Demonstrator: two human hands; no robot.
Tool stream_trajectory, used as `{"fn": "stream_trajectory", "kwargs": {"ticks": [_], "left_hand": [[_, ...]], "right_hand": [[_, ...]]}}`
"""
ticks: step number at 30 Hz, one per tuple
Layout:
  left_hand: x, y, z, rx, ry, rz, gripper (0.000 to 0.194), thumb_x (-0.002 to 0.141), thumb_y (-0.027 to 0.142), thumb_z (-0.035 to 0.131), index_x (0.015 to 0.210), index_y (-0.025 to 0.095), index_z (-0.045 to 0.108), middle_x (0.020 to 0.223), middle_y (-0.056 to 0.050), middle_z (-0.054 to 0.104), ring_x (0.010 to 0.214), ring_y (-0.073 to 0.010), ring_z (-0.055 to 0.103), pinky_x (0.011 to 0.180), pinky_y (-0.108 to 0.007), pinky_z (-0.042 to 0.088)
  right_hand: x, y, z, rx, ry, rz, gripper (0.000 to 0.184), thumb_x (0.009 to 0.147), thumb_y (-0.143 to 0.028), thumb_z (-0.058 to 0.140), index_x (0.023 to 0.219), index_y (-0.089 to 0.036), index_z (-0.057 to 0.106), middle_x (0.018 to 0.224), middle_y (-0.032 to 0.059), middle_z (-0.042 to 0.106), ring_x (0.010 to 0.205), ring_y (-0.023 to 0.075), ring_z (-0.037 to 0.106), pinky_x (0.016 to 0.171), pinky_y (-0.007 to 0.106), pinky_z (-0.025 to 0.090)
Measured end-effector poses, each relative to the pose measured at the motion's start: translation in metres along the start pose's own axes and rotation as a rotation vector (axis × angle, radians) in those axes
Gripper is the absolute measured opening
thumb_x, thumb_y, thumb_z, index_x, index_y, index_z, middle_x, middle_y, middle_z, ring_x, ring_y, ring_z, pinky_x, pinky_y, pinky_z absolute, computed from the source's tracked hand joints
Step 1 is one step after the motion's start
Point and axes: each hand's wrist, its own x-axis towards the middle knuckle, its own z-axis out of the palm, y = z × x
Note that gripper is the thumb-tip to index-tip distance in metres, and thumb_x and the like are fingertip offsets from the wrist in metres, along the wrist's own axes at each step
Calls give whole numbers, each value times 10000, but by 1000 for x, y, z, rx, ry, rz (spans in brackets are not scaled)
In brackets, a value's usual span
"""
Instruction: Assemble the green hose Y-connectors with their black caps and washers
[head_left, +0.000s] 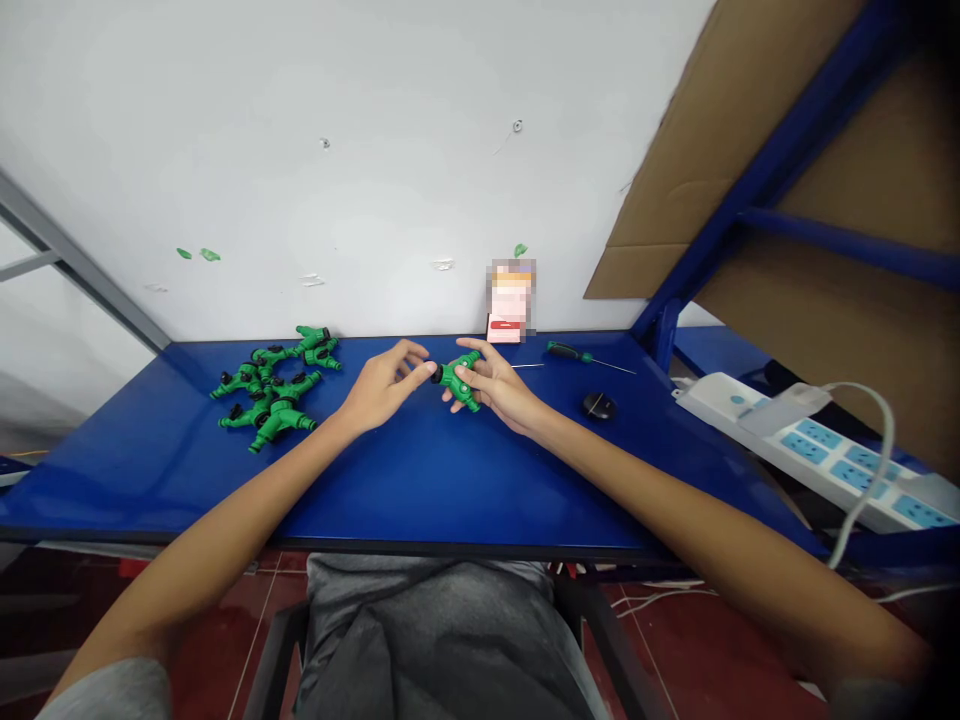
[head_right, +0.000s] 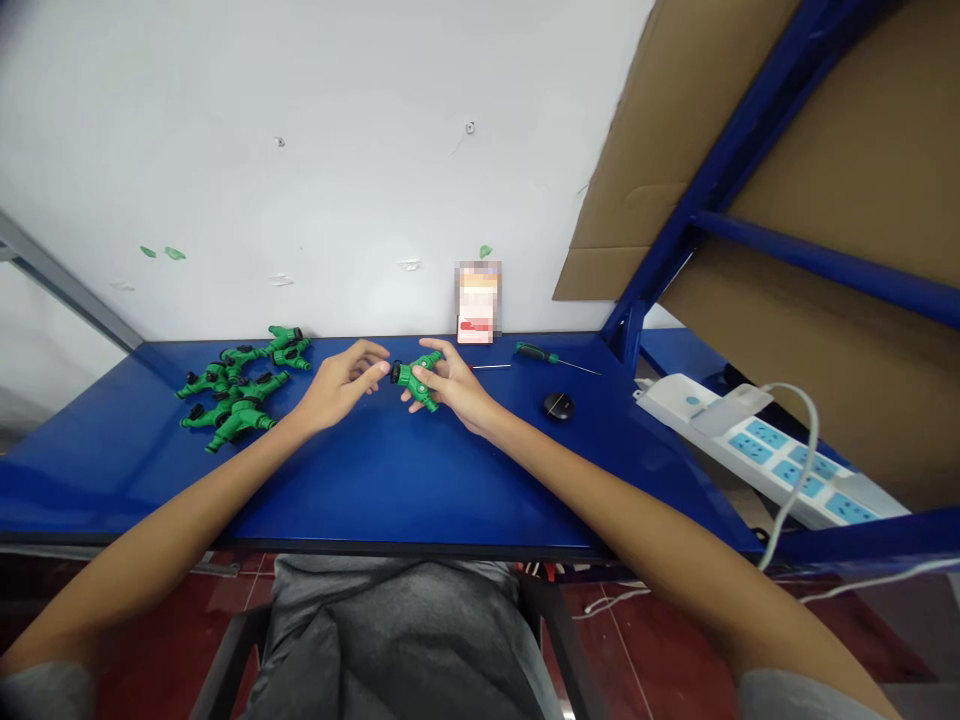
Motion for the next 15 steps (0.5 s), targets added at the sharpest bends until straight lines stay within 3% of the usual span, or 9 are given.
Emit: {"fn": "stream_trajectory", "kwargs": {"ticks": [2, 6, 9, 12, 15], "left_hand": [[-1, 1, -2, 105, -94, 25, 415, 1057, 587, 563, 1093, 206, 722, 941, -35, 782, 747, -177, 716, 726, -305, 538], [-2, 1, -3, 148, -111, 47, 394, 1061, 571, 563, 1069, 207, 712, 915, -36, 782, 774, -191, 732, 764, -319, 551], [-1, 0, -2, 22, -125, 134, 390, 972, 513, 712, 1214, 211, 666, 1185, -107, 761, 1003, -231, 750, 868, -346, 598], [-2, 0, 0, 5, -92, 166, 603, 894, 480, 798, 1389, 228, 564, 1442, -161, 638, 1180, -264, 705, 929, -375, 607], [-3, 0, 2, 81, -101, 35, 493, 984, 543, 682, 1334, 211, 583, 1148, -102, 756, 896, -219, 750, 818, -359, 604]], "right_hand": [[0, 1, 0, -19, -5, -15, 678, 848, -480, 884, 1373, -333, 481, 1064, 5, 673, 794, 211, 761, 664, 418, 701], [2, 3, 0, -47, -15, -48, 714, 844, -503, 882, 1383, -330, 448, 1073, 3, 666, 772, 204, 761, 631, 400, 690], [2, 3, 0, -59, -3, -72, 710, 841, -516, 881, 1372, -329, 449, 1065, 0, 663, 769, 200, 759, 631, 398, 691], [3, 2, 0, -68, 9, -82, 707, 837, -528, 883, 1361, -330, 452, 1057, -1, 656, 773, 200, 757, 643, 403, 693], [3, 2, -1, -74, 8, -83, 732, 828, -542, 886, 1367, -332, 439, 1073, 5, 652, 788, 211, 763, 640, 405, 689]]}}
